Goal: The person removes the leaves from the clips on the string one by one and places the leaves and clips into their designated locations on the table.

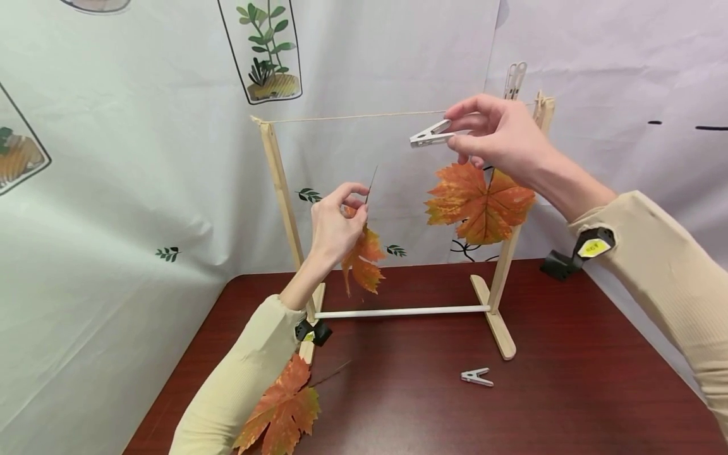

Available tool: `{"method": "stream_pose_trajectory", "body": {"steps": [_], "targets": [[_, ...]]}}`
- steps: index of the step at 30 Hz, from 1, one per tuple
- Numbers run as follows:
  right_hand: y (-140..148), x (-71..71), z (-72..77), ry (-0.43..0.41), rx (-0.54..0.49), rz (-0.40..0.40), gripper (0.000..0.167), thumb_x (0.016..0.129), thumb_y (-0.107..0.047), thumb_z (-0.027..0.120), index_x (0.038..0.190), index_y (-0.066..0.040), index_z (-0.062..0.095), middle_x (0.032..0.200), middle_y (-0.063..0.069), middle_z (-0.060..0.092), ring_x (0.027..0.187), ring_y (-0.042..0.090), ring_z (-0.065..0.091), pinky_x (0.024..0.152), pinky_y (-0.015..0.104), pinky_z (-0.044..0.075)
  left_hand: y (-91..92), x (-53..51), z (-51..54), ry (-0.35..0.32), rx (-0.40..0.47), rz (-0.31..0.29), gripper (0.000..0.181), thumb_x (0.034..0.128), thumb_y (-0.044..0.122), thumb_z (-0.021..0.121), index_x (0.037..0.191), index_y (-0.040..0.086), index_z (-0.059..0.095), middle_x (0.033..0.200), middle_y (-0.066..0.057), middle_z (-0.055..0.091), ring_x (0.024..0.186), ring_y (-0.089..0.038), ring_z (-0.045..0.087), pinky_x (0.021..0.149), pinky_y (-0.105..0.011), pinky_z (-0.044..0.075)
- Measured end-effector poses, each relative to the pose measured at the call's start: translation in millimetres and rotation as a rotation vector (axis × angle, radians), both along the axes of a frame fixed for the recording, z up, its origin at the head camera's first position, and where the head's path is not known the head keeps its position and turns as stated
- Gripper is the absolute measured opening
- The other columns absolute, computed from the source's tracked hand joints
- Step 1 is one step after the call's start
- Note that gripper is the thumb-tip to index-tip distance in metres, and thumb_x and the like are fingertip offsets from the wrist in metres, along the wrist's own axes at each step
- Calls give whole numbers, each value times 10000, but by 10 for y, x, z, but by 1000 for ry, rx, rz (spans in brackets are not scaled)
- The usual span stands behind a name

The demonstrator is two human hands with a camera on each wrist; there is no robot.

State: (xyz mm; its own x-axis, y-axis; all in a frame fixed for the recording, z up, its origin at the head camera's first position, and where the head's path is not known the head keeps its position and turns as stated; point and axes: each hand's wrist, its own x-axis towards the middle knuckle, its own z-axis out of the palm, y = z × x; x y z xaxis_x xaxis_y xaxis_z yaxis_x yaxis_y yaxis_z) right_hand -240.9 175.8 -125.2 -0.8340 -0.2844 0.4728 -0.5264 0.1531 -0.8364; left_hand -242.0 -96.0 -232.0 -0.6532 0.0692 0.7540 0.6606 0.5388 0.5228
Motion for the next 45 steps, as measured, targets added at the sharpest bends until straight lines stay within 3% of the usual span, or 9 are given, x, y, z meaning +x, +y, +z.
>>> {"method": "stream_pose_trajectory", "body": {"steps": [12,25,35,45], "targets": [[59,54,-88,17,42,-16,283,902,24,670,1168,-67,631,1041,19,736,612,155,600,470,214,433,-54,40,-32,15,-27,22,240,828,-4,673,1049,77,722,763,-64,705,520,-132,648,578,-297,496],[141,130,-210,7,74,-16,276,912,-1,683,1168,-97,646,1032,-8,744,632,164,629,506,231,479,-117,82,-81,35,-56,23,269,822,-1,658,1071,80,723,761,-64,692,580,-150,652,544,-292,462],[141,158,-268,13,42,53,273,909,30,678,1162,-64,644,1015,26,741,566,175,567,467,214,426,-152,101,-112,64,-73,11,282,818,-11,657,1081,67,719,758,-67,689,560,-147,620,526,-297,458],[192,173,-366,25,75,29,277,912,18,671,1176,-58,639,1002,54,739,557,175,568,468,222,432,-177,133,-133,67,-87,-10,302,815,-19,668,1100,67,716,738,-60,675,524,-129,602,529,-304,456]]}}
